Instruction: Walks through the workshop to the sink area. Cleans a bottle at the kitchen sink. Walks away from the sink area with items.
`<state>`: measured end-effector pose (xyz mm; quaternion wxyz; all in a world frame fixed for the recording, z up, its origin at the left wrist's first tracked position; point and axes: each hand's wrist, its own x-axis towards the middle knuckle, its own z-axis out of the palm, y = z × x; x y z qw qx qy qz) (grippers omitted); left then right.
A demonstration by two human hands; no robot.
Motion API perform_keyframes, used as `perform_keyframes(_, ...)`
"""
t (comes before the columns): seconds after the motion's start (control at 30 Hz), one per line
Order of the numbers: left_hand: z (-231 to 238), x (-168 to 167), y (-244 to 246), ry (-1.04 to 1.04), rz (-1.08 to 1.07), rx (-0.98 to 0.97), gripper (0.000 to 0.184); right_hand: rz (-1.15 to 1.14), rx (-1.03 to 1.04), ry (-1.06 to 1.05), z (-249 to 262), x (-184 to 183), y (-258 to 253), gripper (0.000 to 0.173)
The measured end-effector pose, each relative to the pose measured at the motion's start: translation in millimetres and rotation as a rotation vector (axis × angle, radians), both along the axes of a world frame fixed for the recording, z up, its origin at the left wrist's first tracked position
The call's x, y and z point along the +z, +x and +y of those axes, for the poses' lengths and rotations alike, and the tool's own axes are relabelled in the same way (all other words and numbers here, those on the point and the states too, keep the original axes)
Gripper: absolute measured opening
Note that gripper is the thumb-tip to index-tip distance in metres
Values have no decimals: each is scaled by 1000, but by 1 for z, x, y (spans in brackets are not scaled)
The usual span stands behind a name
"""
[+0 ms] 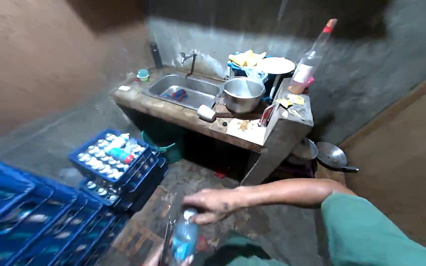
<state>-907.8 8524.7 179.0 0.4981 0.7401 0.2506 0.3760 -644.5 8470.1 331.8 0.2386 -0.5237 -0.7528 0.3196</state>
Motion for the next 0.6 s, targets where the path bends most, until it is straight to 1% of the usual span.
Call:
perform_keyframes(0.07, 61, 19, 35, 123, 16, -32, 66, 37, -106, -12, 29, 24, 30, 36)
perform_keyframes(0.1, 89, 31, 53, 161, 23, -66, 65, 20, -137, -29, 43, 35, 46, 37)
perform_keyframes(0.2, 165, 59, 104, 206, 42, -215, 62, -63, -159, -21, 87, 49, 91, 36)
perform_keyframes(0.3, 227, 60, 149, 116, 26, -343, 61, -83, -171, -20, 131, 45, 132, 36)
perform_keyframes(0.4, 283, 55, 192, -68, 9, -447, 60, -87, -155, 29, 179, 36, 174, 38)
perform_keyframes(0.47, 319, 51, 222, -173, -2, -494, 62, -77, -125, 81, 211, 31, 205, 40)
perform_keyframes(0.53, 348, 54, 252, -196, -14, -508, 61, -70, -112, 118, 243, 34, 235, 42)
perform_keyframes(0.6, 377, 61, 277, -173, -10, -530, 57, -86, -111, 128, 272, 44, 260, 43)
